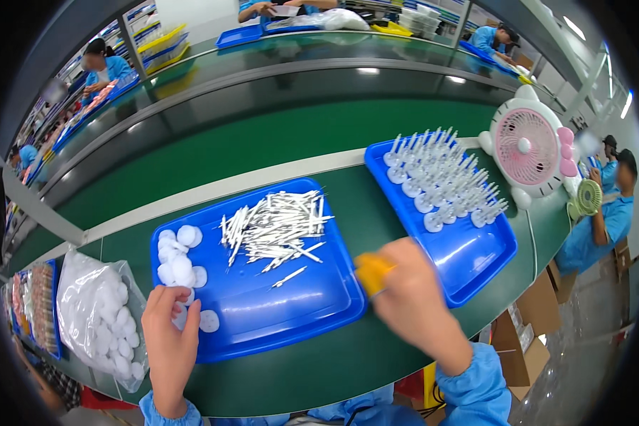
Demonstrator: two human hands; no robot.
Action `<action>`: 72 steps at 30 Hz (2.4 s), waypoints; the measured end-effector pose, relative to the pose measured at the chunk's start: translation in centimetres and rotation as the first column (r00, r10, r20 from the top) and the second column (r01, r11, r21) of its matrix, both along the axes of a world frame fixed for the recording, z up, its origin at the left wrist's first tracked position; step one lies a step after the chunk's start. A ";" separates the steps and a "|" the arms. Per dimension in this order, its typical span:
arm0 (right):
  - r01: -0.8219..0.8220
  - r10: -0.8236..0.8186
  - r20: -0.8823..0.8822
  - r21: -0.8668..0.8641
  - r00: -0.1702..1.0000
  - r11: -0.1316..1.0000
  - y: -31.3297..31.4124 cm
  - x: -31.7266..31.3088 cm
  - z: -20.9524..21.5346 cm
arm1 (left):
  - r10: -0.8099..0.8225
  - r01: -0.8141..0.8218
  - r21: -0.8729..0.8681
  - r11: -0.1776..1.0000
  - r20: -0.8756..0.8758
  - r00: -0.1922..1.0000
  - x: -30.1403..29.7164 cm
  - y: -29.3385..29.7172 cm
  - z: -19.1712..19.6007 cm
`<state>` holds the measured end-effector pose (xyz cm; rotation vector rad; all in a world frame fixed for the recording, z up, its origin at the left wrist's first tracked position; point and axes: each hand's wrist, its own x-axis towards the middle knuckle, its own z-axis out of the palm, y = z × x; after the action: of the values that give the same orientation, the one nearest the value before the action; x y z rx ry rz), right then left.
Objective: The person inserts white plastic rods into white circular bases using a yellow tool. They pick up a base, insert a rod, and place the assembled unit into a blue tray. The process is repeated continuously throughout the clip.
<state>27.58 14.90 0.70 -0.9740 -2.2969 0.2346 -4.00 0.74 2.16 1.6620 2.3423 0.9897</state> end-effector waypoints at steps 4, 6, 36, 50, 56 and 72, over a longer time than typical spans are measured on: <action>-0.235 0.251 0.119 -0.134 0.961 0.963 -0.8 -6.5 0.0 | -0.053 0.047 0.031 0.998 0.240 0.969 -1.3 -0.3 1.2; -0.239 0.250 0.133 -0.094 0.959 0.967 -0.4 -7.9 -0.8 | -0.069 0.065 0.038 0.997 0.106 0.992 -1.8 -0.7 1.6; -0.460 0.362 -0.304 -0.374 0.881 0.805 -4.1 -9.6 1.3 | -0.158 0.252 0.027 0.967 0.842 0.517 1.1 0.2 -0.8; -0.412 0.398 -0.120 -0.383 0.909 0.827 -4.3 -9.7 0.1 | -0.170 0.176 0.045 0.983 0.565 0.807 2.4 0.3 -1.1; -0.432 0.402 -0.161 -0.367 0.902 0.824 -4.9 -10.3 -0.4 | -0.186 0.198 0.028 0.980 0.492 0.851 2.9 0.2 -1.4; -0.364 0.266 -0.267 -0.447 0.926 0.817 -6.4 -11.3 -1.0 | -0.286 0.274 0.079 0.958 0.281 0.916 3.5 -0.5 -2.5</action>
<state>16.30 8.46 -0.26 -0.7427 -2.2455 1.0545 -0.47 0.27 -0.38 1.6726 1.8498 1.1343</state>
